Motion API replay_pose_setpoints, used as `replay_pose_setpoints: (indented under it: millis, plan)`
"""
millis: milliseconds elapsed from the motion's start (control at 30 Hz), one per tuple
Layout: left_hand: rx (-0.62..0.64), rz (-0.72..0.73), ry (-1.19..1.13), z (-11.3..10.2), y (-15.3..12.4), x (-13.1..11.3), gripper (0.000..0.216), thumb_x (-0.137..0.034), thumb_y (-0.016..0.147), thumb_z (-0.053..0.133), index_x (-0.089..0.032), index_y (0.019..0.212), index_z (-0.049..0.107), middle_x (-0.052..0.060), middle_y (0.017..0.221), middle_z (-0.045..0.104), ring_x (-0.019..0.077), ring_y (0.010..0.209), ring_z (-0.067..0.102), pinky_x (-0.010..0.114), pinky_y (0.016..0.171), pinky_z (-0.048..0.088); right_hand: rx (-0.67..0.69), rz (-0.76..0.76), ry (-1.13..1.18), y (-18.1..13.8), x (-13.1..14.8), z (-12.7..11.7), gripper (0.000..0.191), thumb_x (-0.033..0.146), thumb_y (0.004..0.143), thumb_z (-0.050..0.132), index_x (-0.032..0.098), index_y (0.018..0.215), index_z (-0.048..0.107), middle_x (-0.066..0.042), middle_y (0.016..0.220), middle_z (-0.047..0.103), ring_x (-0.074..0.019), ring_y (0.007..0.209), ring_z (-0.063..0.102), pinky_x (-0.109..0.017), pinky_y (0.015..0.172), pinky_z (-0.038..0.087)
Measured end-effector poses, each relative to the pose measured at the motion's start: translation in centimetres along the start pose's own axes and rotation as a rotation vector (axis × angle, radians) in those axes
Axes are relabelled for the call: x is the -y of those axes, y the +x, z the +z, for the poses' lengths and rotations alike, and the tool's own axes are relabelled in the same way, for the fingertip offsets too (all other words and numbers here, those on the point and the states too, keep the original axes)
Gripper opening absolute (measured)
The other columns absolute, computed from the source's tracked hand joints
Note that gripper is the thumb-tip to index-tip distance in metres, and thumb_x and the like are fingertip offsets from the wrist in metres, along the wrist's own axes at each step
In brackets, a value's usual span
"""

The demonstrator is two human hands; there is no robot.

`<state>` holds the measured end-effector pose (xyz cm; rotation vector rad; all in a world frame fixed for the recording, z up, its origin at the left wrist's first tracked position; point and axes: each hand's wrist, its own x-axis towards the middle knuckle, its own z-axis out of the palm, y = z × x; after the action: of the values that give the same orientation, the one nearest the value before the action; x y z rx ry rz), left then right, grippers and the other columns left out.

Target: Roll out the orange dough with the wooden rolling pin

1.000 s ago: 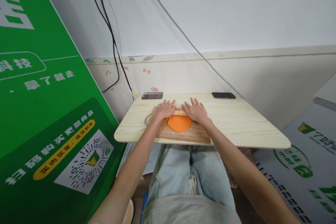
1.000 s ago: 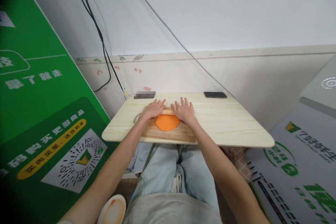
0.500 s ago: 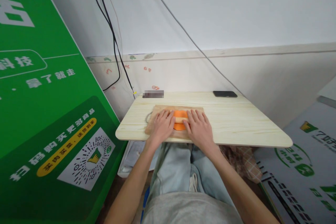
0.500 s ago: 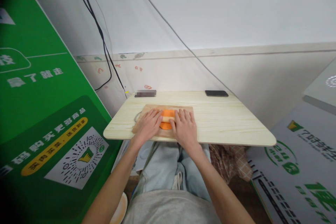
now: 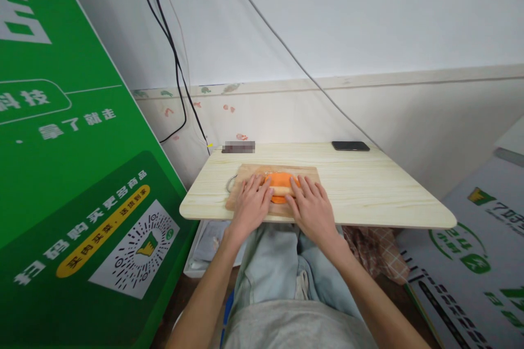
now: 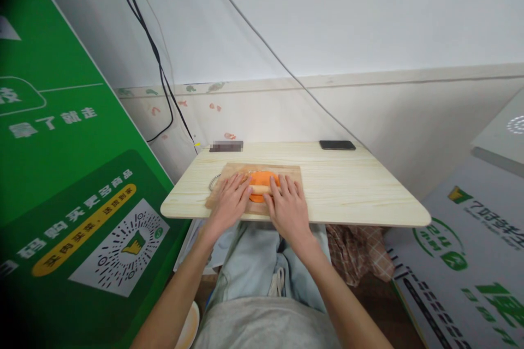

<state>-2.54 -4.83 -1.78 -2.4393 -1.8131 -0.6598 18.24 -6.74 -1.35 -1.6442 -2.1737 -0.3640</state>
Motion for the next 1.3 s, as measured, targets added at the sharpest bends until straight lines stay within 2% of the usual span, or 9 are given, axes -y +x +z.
replay_pose_setpoints:
  millis: [133, 233, 433, 600, 767, 867, 1000, 1100, 1300]
  plan:
    - [0.058, -0.012, 0.055, 0.1, 4.5, 0.3, 0.058, -0.043, 0.121, 0.025, -0.027, 0.157, 0.067, 0.005, 0.169, 0.061, 0.0323, 0.166, 0.042, 0.059, 0.139, 0.028, 0.128, -0.004, -0.025, 4.9, -1.2, 0.0, 0.063, 0.046, 0.120, 0.026, 0.015, 0.164, 0.059, -0.018, 0.164, 0.063, -0.0324, 0.152, 0.056, -0.046, 0.125, 0.038]
    - [0.102, -0.053, 0.103, -0.3, 7.5, 0.0, 0.059, -0.046, 0.120, 0.026, -0.026, 0.146, 0.075, 0.008, 0.160, 0.068, 0.0360, 0.161, 0.048, 0.063, 0.135, 0.031, 0.188, 0.038, -0.041, 8.0, -1.8, 0.1, 0.063, 0.047, 0.121, 0.024, 0.017, 0.168, 0.053, -0.016, 0.156, 0.070, -0.0325, 0.147, 0.058, -0.045, 0.118, 0.043]
    - [0.185, -0.136, 0.100, -1.4, 10.6, -0.6, 0.062, -0.051, 0.119, 0.027, -0.024, 0.140, 0.078, 0.013, 0.150, 0.075, 0.0363, 0.143, 0.063, 0.058, 0.123, 0.045, 0.277, 0.140, -0.029, 11.3, -2.5, 0.7, 0.060, 0.052, 0.120, 0.030, 0.022, 0.165, 0.056, -0.016, 0.155, 0.071, -0.0336, 0.145, 0.060, -0.047, 0.115, 0.045]
    - [0.153, -0.115, 0.112, -1.1, 10.0, -0.5, 0.056, -0.053, 0.118, 0.035, -0.024, 0.136, 0.080, 0.013, 0.147, 0.076, 0.0338, 0.144, 0.062, 0.053, 0.125, 0.043, 0.233, 0.132, -0.047, 10.1, -2.0, 0.9, 0.060, 0.047, 0.119, 0.030, 0.021, 0.167, 0.055, -0.018, 0.160, 0.067, -0.0387, 0.154, 0.052, -0.063, 0.126, 0.035]
    - [0.039, -0.044, 0.049, 0.0, 6.1, -0.2, 0.052, -0.054, 0.117, 0.042, -0.025, 0.141, 0.078, 0.010, 0.154, 0.072, 0.0345, 0.155, 0.053, 0.053, 0.132, 0.037, 0.077, 0.155, -0.008, 5.5, -0.3, 0.6, 0.060, 0.046, 0.120, 0.028, 0.024, 0.170, 0.053, -0.016, 0.165, 0.064, -0.0444, 0.163, 0.039, -0.089, 0.126, 0.015]
    - [-0.042, -0.025, 0.009, 0.5, 2.4, -0.2, 0.052, -0.052, 0.116, 0.047, -0.027, 0.156, 0.068, 0.008, 0.161, 0.068, 0.0346, 0.159, 0.049, 0.057, 0.136, 0.034, 0.063, 0.147, 0.027, 1.8, 1.2, 0.0, 0.057, 0.046, 0.119, 0.030, 0.027, 0.166, 0.058, -0.016, 0.165, 0.063, -0.0429, 0.162, 0.041, -0.091, 0.124, 0.018]
    - [-0.115, -0.055, -0.004, 0.9, -1.0, -0.7, 0.055, -0.051, 0.114, 0.049, -0.029, 0.163, 0.062, 0.008, 0.169, 0.060, 0.0353, 0.165, 0.042, 0.062, 0.139, 0.031, 0.037, 0.156, 0.053, -1.3, 2.5, -0.5, 0.057, 0.043, 0.120, 0.029, 0.032, 0.171, 0.051, -0.015, 0.170, 0.058, -0.0399, 0.159, 0.046, -0.090, 0.124, 0.024]
    - [-0.072, -0.099, -0.002, 0.7, -0.4, -1.2, 0.057, -0.052, 0.116, 0.045, -0.030, 0.166, 0.058, 0.008, 0.173, 0.055, 0.0360, 0.167, 0.039, 0.066, 0.138, 0.030, 0.093, 0.165, 0.080, -0.5, 2.1, -0.7, 0.057, 0.042, 0.120, 0.026, 0.033, 0.172, 0.049, -0.015, 0.171, 0.057, -0.0386, 0.157, 0.047, -0.093, 0.123, 0.022]
    - [0.087, -0.174, -0.004, -0.6, 5.4, -1.6, 0.057, -0.055, 0.118, 0.033, -0.033, 0.159, 0.066, 0.007, 0.175, 0.054, 0.0396, 0.168, 0.036, 0.078, 0.134, 0.025, 0.215, 0.215, 0.138, 5.5, 0.5, -1.6, 0.056, 0.042, 0.121, 0.025, 0.029, 0.164, 0.058, -0.016, 0.164, 0.063, -0.0389, 0.152, 0.050, -0.095, 0.119, 0.025]
